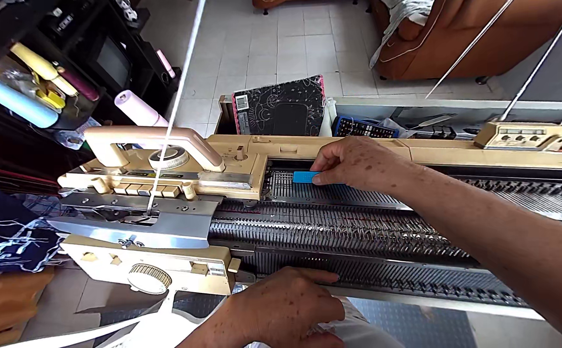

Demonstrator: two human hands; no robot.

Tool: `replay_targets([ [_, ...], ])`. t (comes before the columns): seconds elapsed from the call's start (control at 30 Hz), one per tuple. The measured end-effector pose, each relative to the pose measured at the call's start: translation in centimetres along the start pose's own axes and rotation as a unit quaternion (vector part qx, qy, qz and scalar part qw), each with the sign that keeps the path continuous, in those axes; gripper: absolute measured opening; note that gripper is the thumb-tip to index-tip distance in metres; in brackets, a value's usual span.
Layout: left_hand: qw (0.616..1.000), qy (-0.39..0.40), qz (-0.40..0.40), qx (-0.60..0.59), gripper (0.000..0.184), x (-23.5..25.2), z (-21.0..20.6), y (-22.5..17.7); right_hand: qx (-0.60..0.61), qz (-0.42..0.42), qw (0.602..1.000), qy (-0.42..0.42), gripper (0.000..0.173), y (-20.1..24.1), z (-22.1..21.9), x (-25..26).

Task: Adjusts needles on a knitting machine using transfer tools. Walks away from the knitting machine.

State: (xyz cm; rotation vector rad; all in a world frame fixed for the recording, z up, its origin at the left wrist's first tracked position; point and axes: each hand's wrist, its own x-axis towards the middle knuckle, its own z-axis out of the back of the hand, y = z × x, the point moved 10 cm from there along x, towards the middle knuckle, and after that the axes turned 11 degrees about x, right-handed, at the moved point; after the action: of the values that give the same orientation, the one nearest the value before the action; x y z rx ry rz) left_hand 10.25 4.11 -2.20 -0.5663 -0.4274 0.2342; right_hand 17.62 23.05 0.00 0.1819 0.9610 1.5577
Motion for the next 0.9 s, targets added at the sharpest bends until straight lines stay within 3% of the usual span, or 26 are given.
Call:
replay_targets([
  [0.43,0.999,0.049,-0.007,0.000,0.024,1.3,-0.9,-0.6,-0.059,0.013,0.997,0.038,0.013,-1.2,1.5,-1.1],
  [0.57,0.998,0.057,-0.004,0.002,0.023,1.3,-0.1,-0.6,-0.053,0.123,0.991,0.001,0.024,-0.2,2.6,-1.8],
  [0.63,0.998,0.062,0.002,0.000,0.023,1.2,0.0,-0.3,-0.002,0.180,0.979,-0.096,0.027,0.7,4.5,-3.7],
  [0.73,0.998,0.066,0.010,-0.014,0.021,1.1,-0.4,-0.2,0.120,0.196,0.950,-0.212,0.030,0.3,4.9,-7.0],
  [0.9,0.998,0.064,0.009,-0.018,0.018,1.0,-0.5,-0.1,0.321,0.225,0.891,-0.230,0.018,-0.6,1.8,-10.2],
])
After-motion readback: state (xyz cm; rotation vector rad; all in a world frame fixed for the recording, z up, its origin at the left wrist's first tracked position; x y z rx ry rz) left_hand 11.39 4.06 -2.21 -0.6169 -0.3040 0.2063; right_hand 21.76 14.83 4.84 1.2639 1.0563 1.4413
